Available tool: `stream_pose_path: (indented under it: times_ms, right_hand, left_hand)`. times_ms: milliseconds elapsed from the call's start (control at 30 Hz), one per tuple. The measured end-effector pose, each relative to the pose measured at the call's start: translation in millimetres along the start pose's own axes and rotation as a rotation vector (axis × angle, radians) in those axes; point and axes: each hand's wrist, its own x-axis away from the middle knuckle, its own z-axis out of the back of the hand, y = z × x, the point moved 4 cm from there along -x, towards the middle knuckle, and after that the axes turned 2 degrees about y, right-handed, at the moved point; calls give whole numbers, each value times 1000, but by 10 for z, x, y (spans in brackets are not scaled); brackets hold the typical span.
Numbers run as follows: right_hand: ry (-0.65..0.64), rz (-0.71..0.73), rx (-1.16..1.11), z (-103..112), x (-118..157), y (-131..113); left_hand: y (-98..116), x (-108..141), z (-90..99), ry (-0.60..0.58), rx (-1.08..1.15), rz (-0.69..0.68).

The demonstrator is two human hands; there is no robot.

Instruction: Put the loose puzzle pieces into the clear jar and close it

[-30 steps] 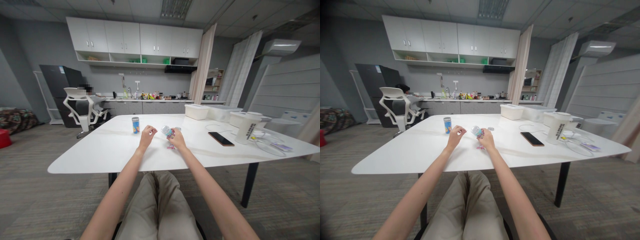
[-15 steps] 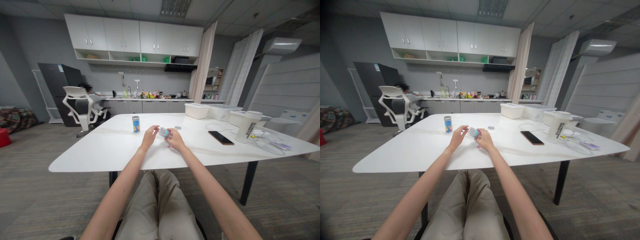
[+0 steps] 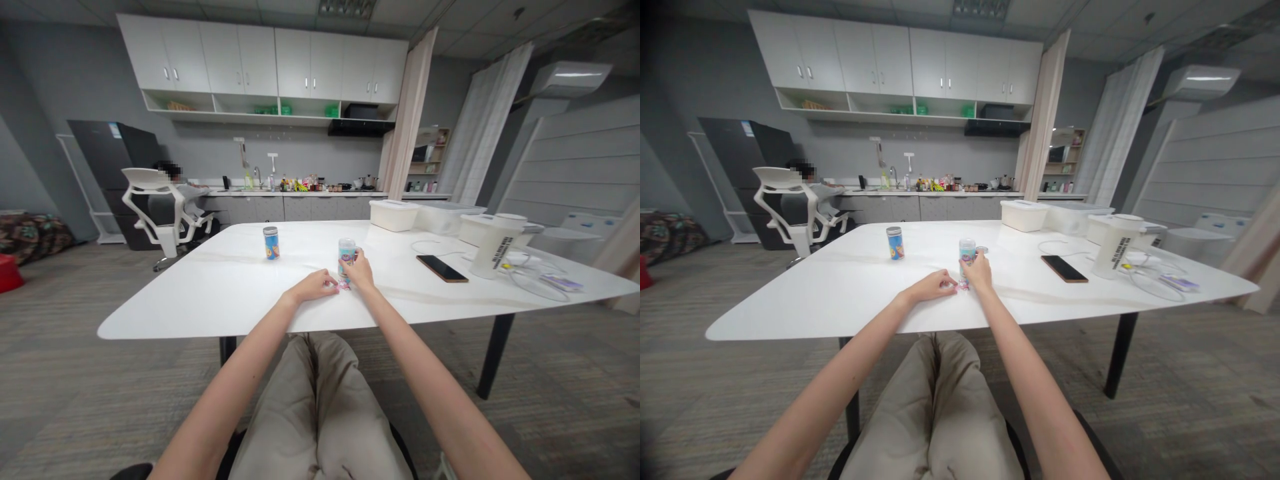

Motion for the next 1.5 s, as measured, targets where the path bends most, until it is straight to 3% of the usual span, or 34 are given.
stream_pose_path:
  times_ms: [467,733,800,933,1033,1133,1267,1367,1500]
  right_hand:
    - [-48,-28,19,-17,17,-5]
    - [-45,-40,13,0,19,-17]
    - [-41,-36,4,1,17,-18]
    - [-54,47,-34,-12,15,-47]
    - [-55,175,-63,-17,25,-104]
    - [-77,359,-75,-30,59,-189]
    - [-144,537,-61,-62,112,-270]
    - [-127,542,-62,-53,117,-276]
    - [-121,502,-62,-36,117,-279]
  left_hand:
    - [-33,-45,-74,-16,18,-43]
    - [-61,-13,42,46,118,40]
    - [-60,-12,121,143,166,47]
    - [-80,-3,349,469,210,97]
    - [-77,21,487,687,170,83]
    - [-58,53,551,829,92,27]
    - [-74,48,520,782,20,-7]
    - [-94,26,473,698,-24,-27]
    - [-106,15,457,689,-1,-24]
